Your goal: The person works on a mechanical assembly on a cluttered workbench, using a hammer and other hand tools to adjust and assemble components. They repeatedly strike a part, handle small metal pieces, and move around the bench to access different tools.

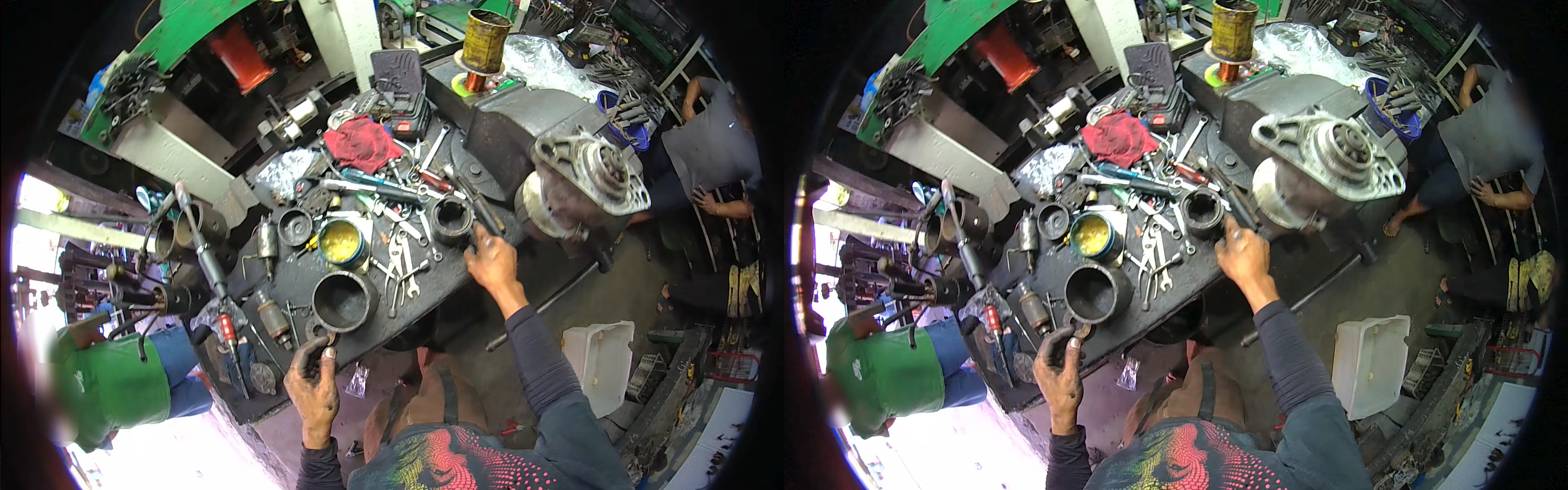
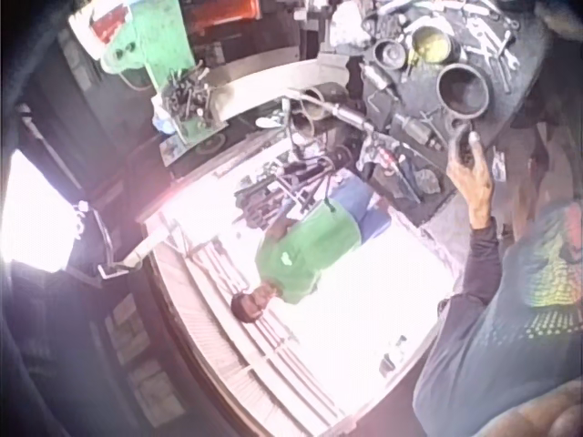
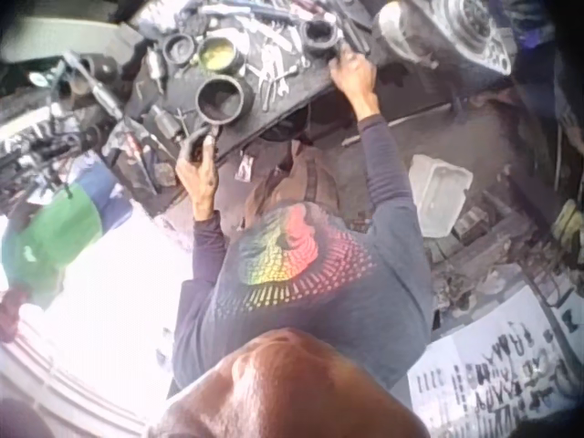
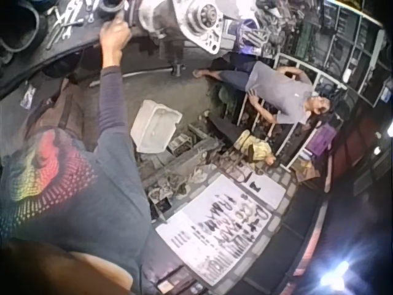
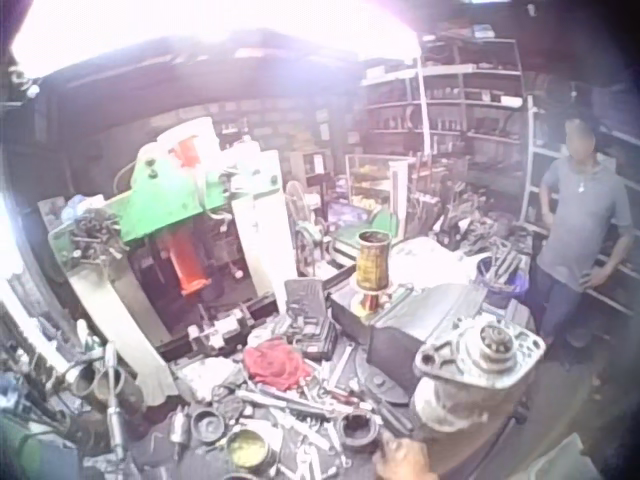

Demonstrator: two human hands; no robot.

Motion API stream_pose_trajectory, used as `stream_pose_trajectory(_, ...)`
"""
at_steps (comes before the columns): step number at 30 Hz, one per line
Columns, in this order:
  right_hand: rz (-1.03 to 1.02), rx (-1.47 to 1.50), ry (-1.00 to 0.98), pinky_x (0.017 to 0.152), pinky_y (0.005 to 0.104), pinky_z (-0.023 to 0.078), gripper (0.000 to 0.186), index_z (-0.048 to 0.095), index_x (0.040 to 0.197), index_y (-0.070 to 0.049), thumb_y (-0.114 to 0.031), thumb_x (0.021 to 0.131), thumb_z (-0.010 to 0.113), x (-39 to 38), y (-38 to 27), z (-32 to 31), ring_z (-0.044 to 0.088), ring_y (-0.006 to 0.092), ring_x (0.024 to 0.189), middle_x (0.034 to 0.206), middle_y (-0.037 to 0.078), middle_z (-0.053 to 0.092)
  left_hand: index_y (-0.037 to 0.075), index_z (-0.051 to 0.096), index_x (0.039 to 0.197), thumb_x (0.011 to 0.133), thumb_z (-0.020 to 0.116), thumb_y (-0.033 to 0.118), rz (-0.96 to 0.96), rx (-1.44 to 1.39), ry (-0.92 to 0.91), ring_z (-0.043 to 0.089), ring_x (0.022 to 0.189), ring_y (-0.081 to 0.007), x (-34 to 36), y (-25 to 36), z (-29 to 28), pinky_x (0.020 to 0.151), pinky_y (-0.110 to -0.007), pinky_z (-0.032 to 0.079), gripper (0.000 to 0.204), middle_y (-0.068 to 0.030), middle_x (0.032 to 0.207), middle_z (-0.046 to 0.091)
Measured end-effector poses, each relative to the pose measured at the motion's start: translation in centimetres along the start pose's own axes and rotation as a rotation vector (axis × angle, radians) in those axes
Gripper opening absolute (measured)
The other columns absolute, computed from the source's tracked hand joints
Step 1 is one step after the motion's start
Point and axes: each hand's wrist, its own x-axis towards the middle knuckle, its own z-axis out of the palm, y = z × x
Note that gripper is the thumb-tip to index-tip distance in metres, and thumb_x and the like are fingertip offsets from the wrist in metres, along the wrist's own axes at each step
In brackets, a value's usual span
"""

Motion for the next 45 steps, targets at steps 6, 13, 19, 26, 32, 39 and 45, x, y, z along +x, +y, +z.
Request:
stream_pose_trajectory(6, 0.232, 0.495, 0.208, 0.079, 0.0451, 0.054, 0.037, 0.066, 0.119, -0.008, -0.029, 0.089, 0.072, -7.5, -3.8, -1.2, 0.072, 0.0362, 0.088, 0.098, 0.023, 0.073, -0.003, 0.069, 0.111, 0.095, 0.069, 0.014, -0.191, -0.024, 0.028, 0.064, 0.077, -0.0128, -6.5, -5.1, -5.0, 0.071, -0.028, 0.052, 0.023, -0.0086, 0.089, 0.071)
stream_pose_trajectory(13, 0.425, 1.403, -0.7, 0.064, 0.0319, 0.06, 0.021, 0.065, 0.114, 0.006, 0.002, 0.095, 0.058, -23.6, -10.7, 6.0, 0.066, 0.0173, 0.07, 0.088, 0.01, 0.067, 0.002, 0.07, 0.113, 0.093, 0.07, 0.016, -0.433, 0.029, 0.102, 0.065, 0.067, -0.0152, -15.7, -14.3, -11.5, 0.064, -0.03, 0.052, 0.025, -0.0065, 0.079, 0.07)
stream_pose_trajectory(19, 0.23, 0.977, -0.807, 0.051, 0.0297, 0.055, 0.014, 0.065, 0.109, 0.001, -0.009, 0.1, 0.059, -28.0, -14.3, 7.4, 0.065, 0.0138, 0.059, 0.076, 0.008, 0.069, 0.001, 0.07, 0.112, 0.092, 0.069, 0.018, -0.426, 0.059, 0.173, 0.069, 0.071, -0.0163, -22.1, -20.8, -14.3, 0.065, -0.03, 0.054, 0.026, -0.0092, 0.08, 0.071)
stream_pose_trajectory(26, 0.092, 0.431, -0.723, 0.063, 0.0352, 0.057, 0.015, 0.076, 0.1, -0.004, -0.014, 0.09, 0.069, -28.7, -4.1, 12.7, 0.071, 0.0203, 0.069, 0.085, 0.011, 0.075, -0.001, 0.07, 0.11, 0.092, 0.068, 0.019, -0.655, -0.139, 0.091, 0.068, 0.067, -0.0157, -26.8, -32.6, -13.1, 0.061, -0.028, 0.056, 0.026, -0.0083, 0.084, 0.073)
stream_pose_trajectory(32, 0.362, 0.134, -0.801, 0.059, 0.0394, 0.057, 0.018, 0.077, 0.093, 0.0, -0.015, 0.087, 0.07, -36.1, 10.8, 12.6, 0.071, 0.0239, 0.063, 0.078, 0.016, 0.073, 0.003, 0.07, 0.096, 0.094, 0.066, 0.017, -1.138, -0.378, 0.178, 0.067, 0.06, -0.018, -38.8, -42.1, -13.2, 0.049, -0.031, 0.053, 0.015, -0.0096, 0.08, 0.071)
stream_pose_trajectory(39, 0.806, 0.59, -0.847, 0.047, 0.0388, 0.051, 0.008, 0.069, 0.091, 0.001, -0.005, 0.088, 0.065, -44.1, 15.5, 10.7, 0.061, 0.0206, 0.052, 0.066, 0.007, 0.065, 0.003, 0.069, 0.097, 0.094, 0.065, 0.013, -1.216, -0.31, 0.135, 0.064, 0.057, -0.018, -43.8, -44.1, -12.9, 0.046, -0.031, 0.051, 0.01, -0.0084, 0.077, 0.069)
stream_pose_trajectory(45, 0.498, 0.421, -0.711, 0.058, 0.043, 0.056, 0.02, 0.068, 0.09, 0.005, -0.014, 0.086, 0.064, -43.4, 13.3, 10.5, 0.069, 0.0311, 0.063, 0.073, 0.018, 0.069, 0.005, 0.07, 0.105, 0.095, 0.063, 0.012, -1.032, -0.384, 0.107, 0.065, 0.061, -0.0162, -36.4, -41.9, -12.6, 0.052, -0.029, 0.052, 0.015, -0.0073, 0.083, 0.07)
